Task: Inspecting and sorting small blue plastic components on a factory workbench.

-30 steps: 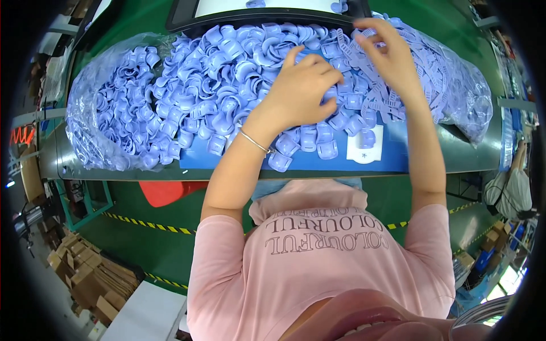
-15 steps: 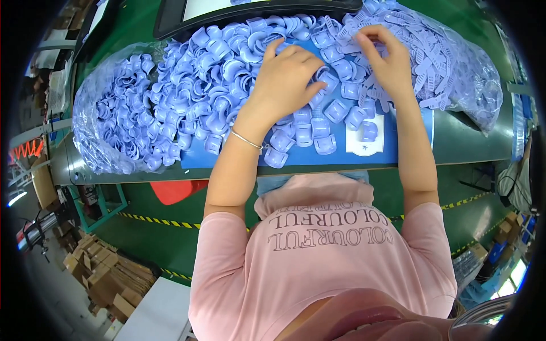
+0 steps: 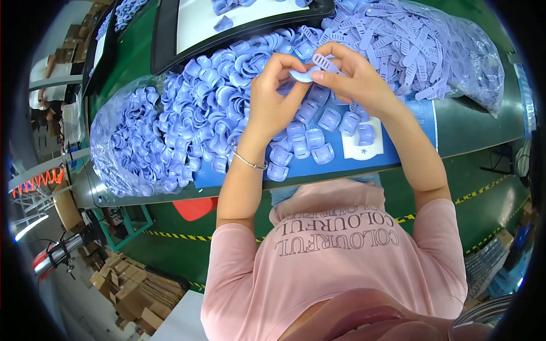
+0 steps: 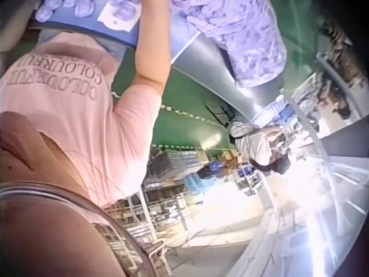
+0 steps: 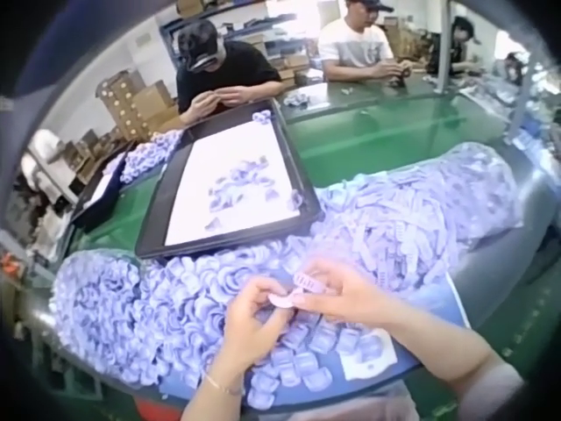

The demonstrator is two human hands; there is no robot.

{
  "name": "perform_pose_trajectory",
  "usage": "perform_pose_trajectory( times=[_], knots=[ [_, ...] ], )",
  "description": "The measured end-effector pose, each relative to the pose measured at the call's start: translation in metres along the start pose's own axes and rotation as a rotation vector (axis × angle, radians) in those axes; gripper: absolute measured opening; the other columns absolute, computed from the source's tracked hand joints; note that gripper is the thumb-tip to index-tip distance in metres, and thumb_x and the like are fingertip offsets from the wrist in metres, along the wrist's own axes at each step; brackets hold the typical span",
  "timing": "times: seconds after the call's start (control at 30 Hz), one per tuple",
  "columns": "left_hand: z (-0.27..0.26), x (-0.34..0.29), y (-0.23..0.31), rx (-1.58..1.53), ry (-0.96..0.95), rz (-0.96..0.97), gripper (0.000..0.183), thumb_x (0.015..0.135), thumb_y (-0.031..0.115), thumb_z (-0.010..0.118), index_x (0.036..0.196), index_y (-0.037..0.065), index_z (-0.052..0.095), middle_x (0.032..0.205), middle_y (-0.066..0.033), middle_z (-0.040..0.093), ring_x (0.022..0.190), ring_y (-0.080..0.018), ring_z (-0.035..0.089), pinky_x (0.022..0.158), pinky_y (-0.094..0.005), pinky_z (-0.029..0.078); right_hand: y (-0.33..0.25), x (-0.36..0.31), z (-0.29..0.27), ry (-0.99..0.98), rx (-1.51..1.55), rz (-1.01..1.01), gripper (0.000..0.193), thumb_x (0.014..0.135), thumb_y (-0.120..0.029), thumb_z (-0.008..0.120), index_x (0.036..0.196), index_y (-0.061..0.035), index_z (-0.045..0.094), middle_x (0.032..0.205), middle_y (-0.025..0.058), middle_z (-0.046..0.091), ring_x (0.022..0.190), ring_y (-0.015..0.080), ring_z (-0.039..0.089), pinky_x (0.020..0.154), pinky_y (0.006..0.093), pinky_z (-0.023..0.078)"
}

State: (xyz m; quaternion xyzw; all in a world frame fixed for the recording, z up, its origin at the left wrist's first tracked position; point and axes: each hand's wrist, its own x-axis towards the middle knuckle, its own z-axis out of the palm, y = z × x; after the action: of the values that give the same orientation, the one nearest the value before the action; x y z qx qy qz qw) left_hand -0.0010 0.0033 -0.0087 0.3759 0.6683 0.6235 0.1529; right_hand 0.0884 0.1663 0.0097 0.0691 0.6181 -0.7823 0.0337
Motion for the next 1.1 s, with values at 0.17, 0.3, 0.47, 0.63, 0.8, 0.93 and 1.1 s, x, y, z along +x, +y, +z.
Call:
perform_pose_trajectory(
  times=[0.17, 0.3, 0.47, 0.63, 0.8, 0.93, 1.1],
  knots=[
    [-0.004, 0.002, 0.009, -0.269, -0.043, -0.164, 0.022, 0.082, 0.001, 0.066, 0.099, 0.001, 0.051, 0.084, -0.0059, 0.064, 0.079, -0.0142, 0.064, 0.074, -0.025, 0.05, 0.009, 0.005, 0.001, 0.047, -0.108, -0.302, 0.02, 0.086, -0.015, 0.066, 0.099, -0.0039, 0.058, 0.078, -0.0013, 0.056, 0.069, 0.0048, 0.052, 0.062, 0.0192, 0.043],
    [-0.004, 0.002, 0.011, -0.3, -0.066, -0.269, 0.025, 0.083, 0.003, 0.067, 0.102, 0.001, 0.05, 0.092, -0.0098, 0.063, 0.079, -0.0125, 0.061, 0.072, -0.026, 0.05, 0.011, 0.006, -0.004, 0.065, -0.207, -0.319, 0.017, 0.085, -0.014, 0.066, 0.096, -0.0022, 0.06, 0.08, -0.0004, 0.058, 0.072, 0.0056, 0.054, 0.066, 0.0197, 0.044],
    [-0.001, 0.006, 0.011, 0.28, 0.136, 0.357, 0.028, 0.076, 0.004, 0.072, 0.1, 0.003, 0.056, 0.106, -0.0111, 0.058, 0.084, -0.02, 0.061, 0.07, -0.0299, 0.05, 0.01, 0.006, -0.002, 0.195, -0.185, -0.191, 0.014, 0.087, -0.016, 0.064, 0.091, -0.0034, 0.06, 0.072, 0.0011, 0.057, 0.057, 0.003, 0.047, 0.051, 0.0177, 0.036],
    [-0.001, 0.005, 0.005, 0.442, 0.113, 0.365, 0.017, 0.075, 0.003, 0.071, 0.09, 0.004, 0.064, 0.098, -0.0082, 0.061, 0.087, -0.0207, 0.063, 0.073, -0.0291, 0.05, 0.004, 0.006, -0.002, 0.135, -0.066, -0.058, 0.023, 0.093, -0.025, 0.055, 0.088, -0.0031, 0.059, 0.065, 0.0036, 0.056, 0.043, 0.0027, 0.036, 0.04, 0.0183, 0.025],
    [0.0, 0.005, 0.003, -0.131, 0.109, -0.016, 0.019, 0.081, 0.004, 0.068, 0.099, 0.0, 0.062, 0.089, -0.0069, 0.065, 0.081, -0.0147, 0.064, 0.072, -0.0249, 0.05, 0.004, 0.005, 0.006, 0.073, 0.17, 0.0, 0.044, 0.099, -0.036, 0.037, 0.092, 0.0017, 0.058, 0.064, 0.0062, 0.055, 0.04, 0.0063, 0.035, 0.038, 0.0211, 0.027],
    [-0.001, 0.003, 0.001, -0.36, 0.072, -0.184, 0.022, 0.084, 0.003, 0.066, 0.105, -0.003, 0.06, 0.089, -0.0072, 0.065, 0.082, -0.0129, 0.063, 0.071, -0.0223, 0.05, 0.003, 0.003, 0.003, -0.001, 0.279, 0.04, 0.043, 0.099, -0.035, 0.037, 0.094, 0.0025, 0.058, 0.062, 0.0033, 0.051, 0.041, 0.0061, 0.035, 0.038, 0.022, 0.029],
    [0.002, 0.003, 0.002, -0.371, 0.122, -0.181, 0.023, 0.083, 0.001, 0.066, 0.104, -0.004, 0.06, 0.091, -0.0075, 0.065, 0.082, -0.0126, 0.064, 0.073, -0.0224, 0.05, 0.003, 0.004, 0.001, 0.029, 0.189, 0.144, 0.029, 0.096, -0.029, 0.047, 0.094, -0.002, 0.057, 0.059, -0.002, 0.042, 0.044, 0.0046, 0.035, 0.039, 0.0201, 0.031]
  ],
)
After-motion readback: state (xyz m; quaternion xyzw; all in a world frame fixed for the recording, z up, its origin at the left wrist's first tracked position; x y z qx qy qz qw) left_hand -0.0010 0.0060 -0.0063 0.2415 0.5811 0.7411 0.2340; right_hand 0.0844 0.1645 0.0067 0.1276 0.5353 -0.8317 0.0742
